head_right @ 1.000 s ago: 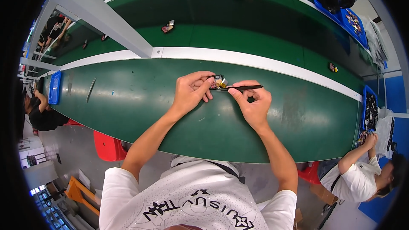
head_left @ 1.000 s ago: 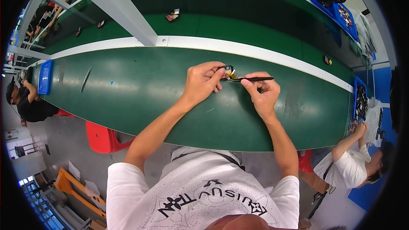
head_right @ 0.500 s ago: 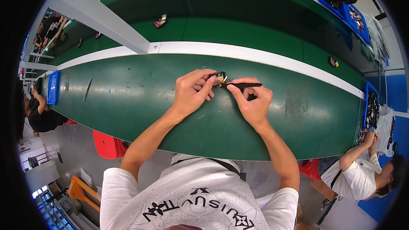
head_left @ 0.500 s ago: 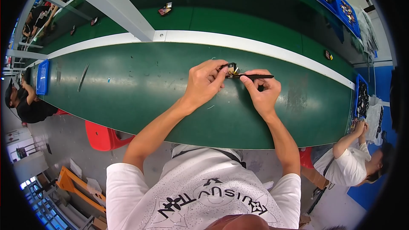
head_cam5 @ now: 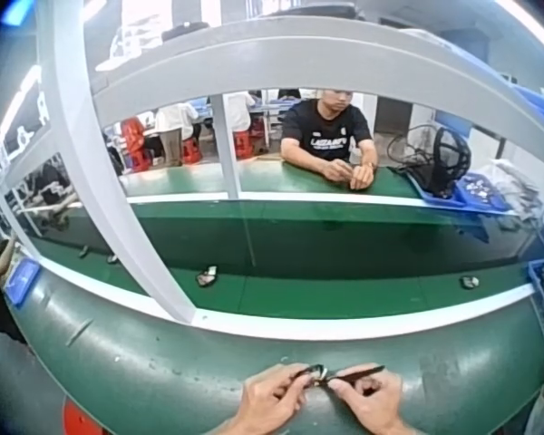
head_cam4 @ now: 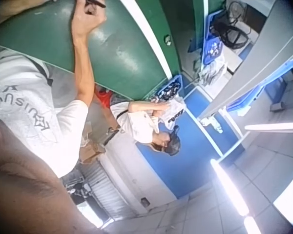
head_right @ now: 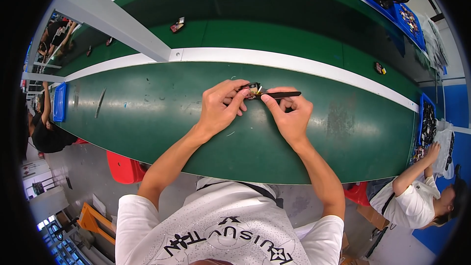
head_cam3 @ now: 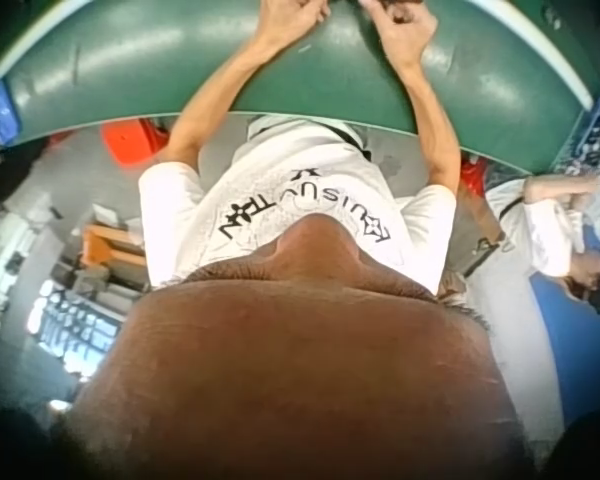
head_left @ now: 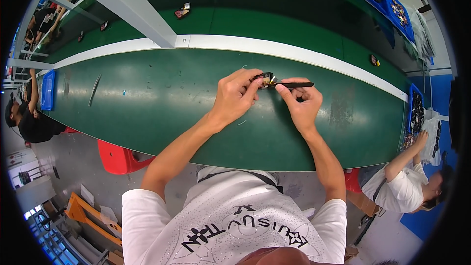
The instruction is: Inspecting and assembling small electronic components using tweezers at a factory workbench.
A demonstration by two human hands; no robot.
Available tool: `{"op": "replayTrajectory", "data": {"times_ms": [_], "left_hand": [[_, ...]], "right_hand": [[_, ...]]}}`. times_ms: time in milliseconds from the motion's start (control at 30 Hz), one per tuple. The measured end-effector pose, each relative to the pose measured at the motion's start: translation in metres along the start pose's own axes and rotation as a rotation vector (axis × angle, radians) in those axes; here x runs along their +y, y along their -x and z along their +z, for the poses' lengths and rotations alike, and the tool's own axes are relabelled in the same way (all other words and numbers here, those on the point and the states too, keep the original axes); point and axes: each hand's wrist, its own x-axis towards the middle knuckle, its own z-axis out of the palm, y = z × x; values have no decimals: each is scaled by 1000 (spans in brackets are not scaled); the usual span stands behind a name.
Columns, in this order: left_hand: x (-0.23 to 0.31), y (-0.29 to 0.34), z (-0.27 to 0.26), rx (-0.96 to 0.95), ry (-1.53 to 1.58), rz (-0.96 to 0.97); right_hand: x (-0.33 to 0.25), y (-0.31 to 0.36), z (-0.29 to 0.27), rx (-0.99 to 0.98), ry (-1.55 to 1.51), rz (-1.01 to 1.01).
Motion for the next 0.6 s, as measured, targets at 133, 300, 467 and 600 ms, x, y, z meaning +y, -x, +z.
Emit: {"op": "replayTrajectory", "data": {"times_ms": [133,300,467,600], "left_hand": [[1,0,-2,-20,19,1],[1,0,-2,-40,31,1],[0,1,-2,-38,24,26],[0,1,-2,-45,20,28]], "right_hand": [[-17,-7,-4,-53,-266,319],[-17,-8,-7,-71,-261,325],[-20,-9,-8,-78,-236,364],[-20,-9,-8,-80,-252,357]]}}
